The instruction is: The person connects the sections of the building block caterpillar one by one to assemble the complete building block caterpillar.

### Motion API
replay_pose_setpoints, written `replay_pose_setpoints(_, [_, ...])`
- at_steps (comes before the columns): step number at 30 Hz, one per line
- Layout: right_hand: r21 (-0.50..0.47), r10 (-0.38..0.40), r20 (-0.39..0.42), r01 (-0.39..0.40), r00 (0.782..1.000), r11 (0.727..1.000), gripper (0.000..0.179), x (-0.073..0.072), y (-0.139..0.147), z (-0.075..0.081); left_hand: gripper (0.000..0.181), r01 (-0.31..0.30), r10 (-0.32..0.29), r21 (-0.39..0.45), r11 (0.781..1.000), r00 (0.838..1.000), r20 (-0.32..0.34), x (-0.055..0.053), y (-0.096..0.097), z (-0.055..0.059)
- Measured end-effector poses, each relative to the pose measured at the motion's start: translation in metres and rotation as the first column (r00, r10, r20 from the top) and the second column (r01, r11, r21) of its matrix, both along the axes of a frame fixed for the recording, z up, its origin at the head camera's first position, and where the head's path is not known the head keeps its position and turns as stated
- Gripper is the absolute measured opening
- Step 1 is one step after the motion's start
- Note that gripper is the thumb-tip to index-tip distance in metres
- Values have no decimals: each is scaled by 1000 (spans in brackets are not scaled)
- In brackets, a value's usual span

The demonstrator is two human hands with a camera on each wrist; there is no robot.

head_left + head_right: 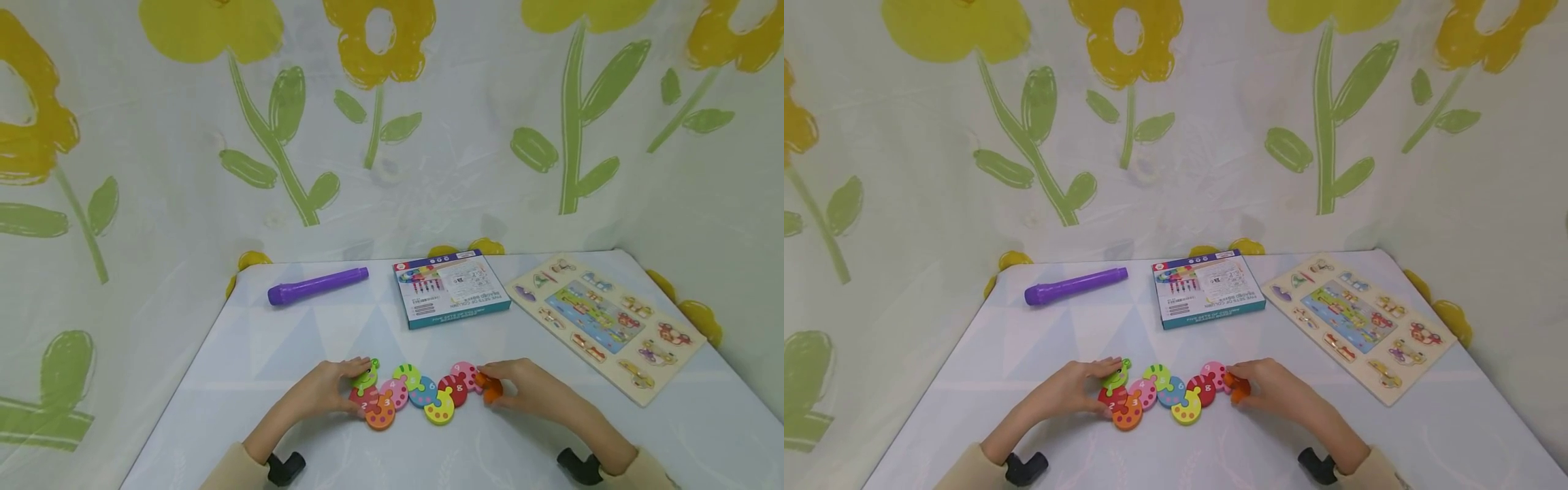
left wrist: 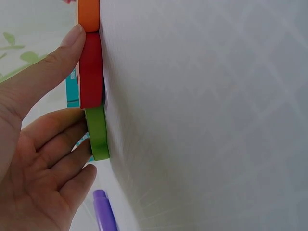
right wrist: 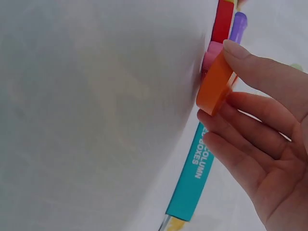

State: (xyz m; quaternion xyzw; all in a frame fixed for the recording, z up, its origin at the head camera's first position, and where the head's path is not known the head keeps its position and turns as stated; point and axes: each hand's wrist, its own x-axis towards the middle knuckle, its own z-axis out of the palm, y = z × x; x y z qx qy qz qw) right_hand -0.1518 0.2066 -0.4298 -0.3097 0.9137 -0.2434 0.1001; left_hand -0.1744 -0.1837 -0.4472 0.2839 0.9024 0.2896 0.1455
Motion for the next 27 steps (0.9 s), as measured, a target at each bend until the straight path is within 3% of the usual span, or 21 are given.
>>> replay_pose_setpoints(8, [14, -43, -16, 43, 999, 999, 51, 1, -3, -3, 81, -8, 8, 2, 1000, 1000, 7, 0, 1, 0])
replay_pose_setpoints(16, [14, -32, -11, 32, 999, 999, 59, 2, -2, -4, 80, -2, 2, 3, 1000, 1000, -1, 1, 1, 0])
replay_pose_setpoints(21, [9, -18, -22, 19, 1000, 1000, 53, 3, -3, -4, 81, -3, 3, 0, 1000, 1000, 1, 0, 1, -1])
replay_pose_setpoints(27, [9, -65, 1, 65, 998, 998, 53, 3, -4, -4, 81, -3, 3, 4, 1000, 1000, 3, 0, 1, -1])
